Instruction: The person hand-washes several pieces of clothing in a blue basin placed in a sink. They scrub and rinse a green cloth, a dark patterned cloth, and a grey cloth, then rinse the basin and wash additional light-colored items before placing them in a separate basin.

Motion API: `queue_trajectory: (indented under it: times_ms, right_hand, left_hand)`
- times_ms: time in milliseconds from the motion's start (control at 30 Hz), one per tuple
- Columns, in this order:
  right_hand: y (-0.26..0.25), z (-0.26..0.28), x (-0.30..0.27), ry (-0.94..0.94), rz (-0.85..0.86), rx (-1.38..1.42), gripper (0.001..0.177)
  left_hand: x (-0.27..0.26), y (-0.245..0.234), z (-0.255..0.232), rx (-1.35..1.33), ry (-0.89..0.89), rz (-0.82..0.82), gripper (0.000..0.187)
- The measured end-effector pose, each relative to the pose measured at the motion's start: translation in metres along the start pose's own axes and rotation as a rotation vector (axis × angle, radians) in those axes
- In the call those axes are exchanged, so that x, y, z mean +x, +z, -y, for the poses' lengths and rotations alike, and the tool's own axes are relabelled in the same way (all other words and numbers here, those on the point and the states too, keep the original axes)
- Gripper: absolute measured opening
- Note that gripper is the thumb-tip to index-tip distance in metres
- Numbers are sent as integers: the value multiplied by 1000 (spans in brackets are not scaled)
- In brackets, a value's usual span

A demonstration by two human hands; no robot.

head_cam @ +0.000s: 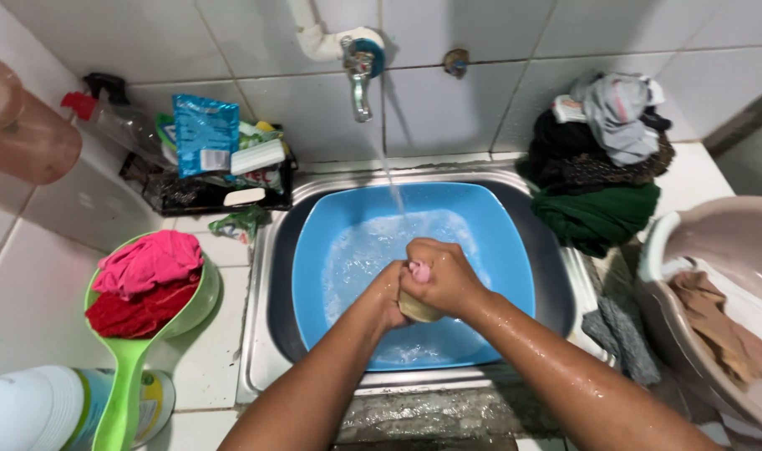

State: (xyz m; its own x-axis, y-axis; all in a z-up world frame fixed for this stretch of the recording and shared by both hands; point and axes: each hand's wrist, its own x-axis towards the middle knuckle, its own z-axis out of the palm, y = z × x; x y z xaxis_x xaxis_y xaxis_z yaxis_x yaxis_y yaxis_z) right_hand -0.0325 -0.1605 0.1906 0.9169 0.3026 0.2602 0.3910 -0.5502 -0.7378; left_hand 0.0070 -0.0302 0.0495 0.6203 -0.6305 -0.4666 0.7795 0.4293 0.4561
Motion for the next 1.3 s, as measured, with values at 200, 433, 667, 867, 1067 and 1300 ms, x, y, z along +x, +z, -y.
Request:
queue_trajectory:
  times_ms: [200, 433, 667, 867, 1067, 1300]
  right_hand:
    - [-81, -5, -31, -194, 44, 33, 83]
    - [-214, -16, -111, 251, -580, 283, 61]
    - [-311, -90, -179, 702, -829, 64, 91]
    - [-305, -121, -189, 879, -101, -591, 66]
    - [-275, -63, -160, 439, -426, -712, 55]
    - [-202, -5, -104, -134, -363, -357, 44]
  left_hand:
    - [14, 74, 0, -110, 111, 47, 42]
    - [13, 240, 1, 398, 376, 80, 57]
    - [56, 335, 48, 594, 524, 364, 65]
    - [94, 359, 94, 703, 362, 312, 62]
    - [84, 349, 79, 645, 486, 288, 57]
    - [0, 287, 37, 560, 762, 63, 48]
